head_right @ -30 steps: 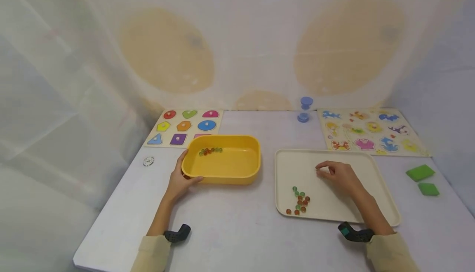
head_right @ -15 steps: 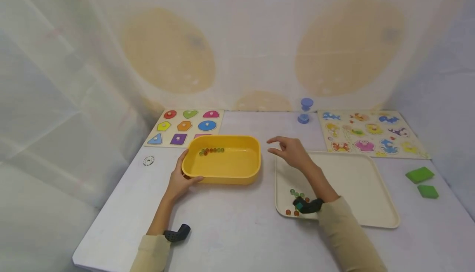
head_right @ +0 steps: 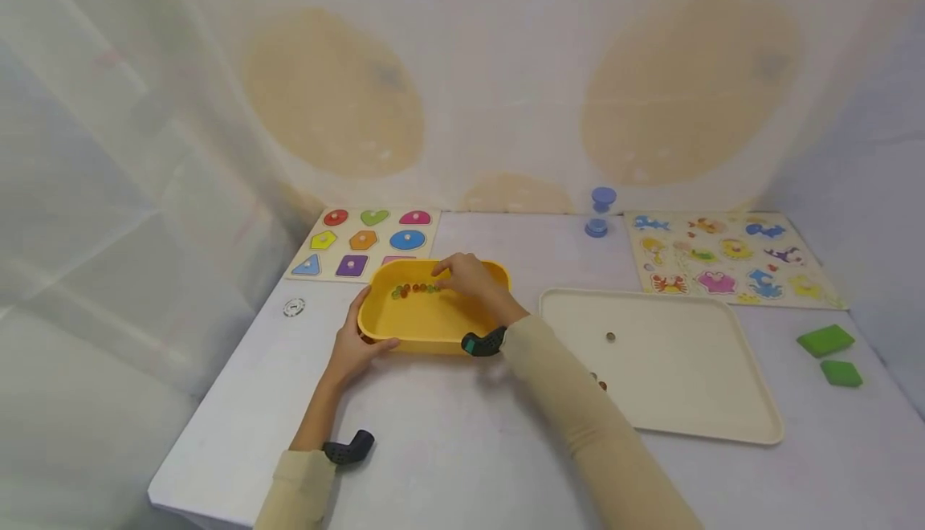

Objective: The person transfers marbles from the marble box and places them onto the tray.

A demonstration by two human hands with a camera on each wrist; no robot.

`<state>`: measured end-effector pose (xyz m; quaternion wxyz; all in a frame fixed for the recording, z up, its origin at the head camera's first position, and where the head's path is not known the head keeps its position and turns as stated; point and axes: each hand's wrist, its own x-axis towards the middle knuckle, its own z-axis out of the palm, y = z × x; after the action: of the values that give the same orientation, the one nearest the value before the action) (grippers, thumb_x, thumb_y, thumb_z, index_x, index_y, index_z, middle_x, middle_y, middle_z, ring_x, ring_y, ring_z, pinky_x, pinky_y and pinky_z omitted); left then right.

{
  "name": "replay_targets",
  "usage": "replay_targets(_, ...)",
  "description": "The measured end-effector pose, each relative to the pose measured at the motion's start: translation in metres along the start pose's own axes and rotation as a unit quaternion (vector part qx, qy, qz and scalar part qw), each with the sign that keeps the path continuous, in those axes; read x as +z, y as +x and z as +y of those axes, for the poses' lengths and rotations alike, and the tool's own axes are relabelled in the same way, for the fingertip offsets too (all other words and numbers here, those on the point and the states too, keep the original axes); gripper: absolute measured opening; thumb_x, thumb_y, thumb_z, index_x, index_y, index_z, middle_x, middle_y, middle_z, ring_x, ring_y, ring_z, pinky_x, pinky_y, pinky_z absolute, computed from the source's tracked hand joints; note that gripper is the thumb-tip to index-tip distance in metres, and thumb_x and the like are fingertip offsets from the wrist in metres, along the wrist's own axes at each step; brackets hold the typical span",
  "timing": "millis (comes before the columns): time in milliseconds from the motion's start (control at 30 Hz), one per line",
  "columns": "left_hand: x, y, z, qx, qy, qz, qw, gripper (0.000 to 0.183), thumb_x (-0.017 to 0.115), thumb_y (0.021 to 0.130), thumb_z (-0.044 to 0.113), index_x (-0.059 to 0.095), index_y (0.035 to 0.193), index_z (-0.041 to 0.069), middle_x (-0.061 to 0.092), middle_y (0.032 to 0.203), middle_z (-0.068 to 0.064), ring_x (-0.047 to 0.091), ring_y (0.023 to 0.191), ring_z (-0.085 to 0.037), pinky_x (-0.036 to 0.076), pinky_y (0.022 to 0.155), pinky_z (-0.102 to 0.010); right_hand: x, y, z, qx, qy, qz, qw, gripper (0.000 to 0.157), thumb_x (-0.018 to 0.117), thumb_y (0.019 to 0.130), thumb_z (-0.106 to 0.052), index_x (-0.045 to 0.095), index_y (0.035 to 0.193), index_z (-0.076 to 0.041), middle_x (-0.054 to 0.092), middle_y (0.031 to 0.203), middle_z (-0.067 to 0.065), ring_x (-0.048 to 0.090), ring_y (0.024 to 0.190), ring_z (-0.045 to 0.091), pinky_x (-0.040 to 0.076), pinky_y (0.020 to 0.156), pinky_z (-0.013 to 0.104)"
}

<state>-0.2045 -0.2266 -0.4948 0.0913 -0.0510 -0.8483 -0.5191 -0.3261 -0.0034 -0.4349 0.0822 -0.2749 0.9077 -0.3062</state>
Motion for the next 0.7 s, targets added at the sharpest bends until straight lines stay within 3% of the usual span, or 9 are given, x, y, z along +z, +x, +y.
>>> replay_targets(133, -0.003, 0.001, 0.001, 0.005, 0.003, 0.002, 1.0000, 0.101, 0.081, 0.063, 0.034, 0.018, 0.141, 0.034, 0.034, 0.142, 0.000, 0.042, 0.119, -0.020, 0.036, 0.098, -0.045, 0.009, 0.007, 0.005, 0.020, -0.014, -0.027, 0.999, 0.023, 0.064, 0.083, -0.021, 0.068, 0.105, -0.014, 0.061, 0.082, 0.009, 0.042, 0.063, 0.018, 0.033, 0.055, 0.023)
replay_targets(267, -0.005, 0.002, 0.001, 0.009, 0.006, 0.002, 0.9999, 0.101, 0.081, 0.063, 0.033, 0.017, 0.142, 0.033, 0.033, 0.142, 0.000, 0.042, 0.120, -0.020, 0.035, 0.099, -0.045, 0.014, 0.011, 0.006, 0.005, -0.024, -0.026, 0.999, 0.020, 0.065, 0.082, -0.019, 0.068, 0.102, -0.014, 0.063, 0.095, 0.000, 0.045, 0.073, 0.018, 0.040, 0.065, 0.025)
replay_targets(533, -0.005, 0.001, -0.001, 0.006, 0.006, 0.007, 0.9999, 0.102, 0.081, 0.062, 0.036, 0.017, 0.141, 0.035, 0.033, 0.142, 0.003, 0.041, 0.121, -0.019, 0.035, 0.100, -0.044, 0.015, 0.008, 0.007, -0.011, -0.066, -0.027, 0.997, 0.016, 0.063, 0.084, -0.019, 0.068, 0.098, -0.012, 0.064, 0.104, 0.000, 0.054, 0.092, 0.017, 0.044, 0.087, 0.032)
replay_targets(600, -0.003, 0.000, -0.001, 0.003, 0.008, 0.005, 1.0000, 0.102, 0.080, 0.061, 0.039, 0.017, 0.141, 0.036, 0.033, 0.143, 0.003, 0.041, 0.121, -0.019, 0.035, 0.100, -0.044, 0.010, 0.001, 0.006, -0.011, -0.056, -0.016, 0.998, 0.017, 0.063, 0.084, -0.019, 0.068, 0.098, -0.012, 0.064, 0.098, 0.000, 0.053, 0.086, 0.017, 0.044, 0.083, 0.030)
replay_targets(700, -0.001, -0.001, -0.002, -0.001, 0.010, -0.001, 1.0000, 0.102, 0.079, 0.061, 0.044, 0.016, 0.140, 0.038, 0.032, 0.143, 0.002, 0.041, 0.122, -0.020, 0.035, 0.100, -0.043, -0.006, -0.017, 0.005, -0.023, -0.033, 0.025, 0.999, 0.017, 0.064, 0.083, -0.021, 0.068, 0.096, -0.012, 0.057, 0.073, 0.002, 0.045, 0.067, 0.016, 0.039, 0.063, 0.026)
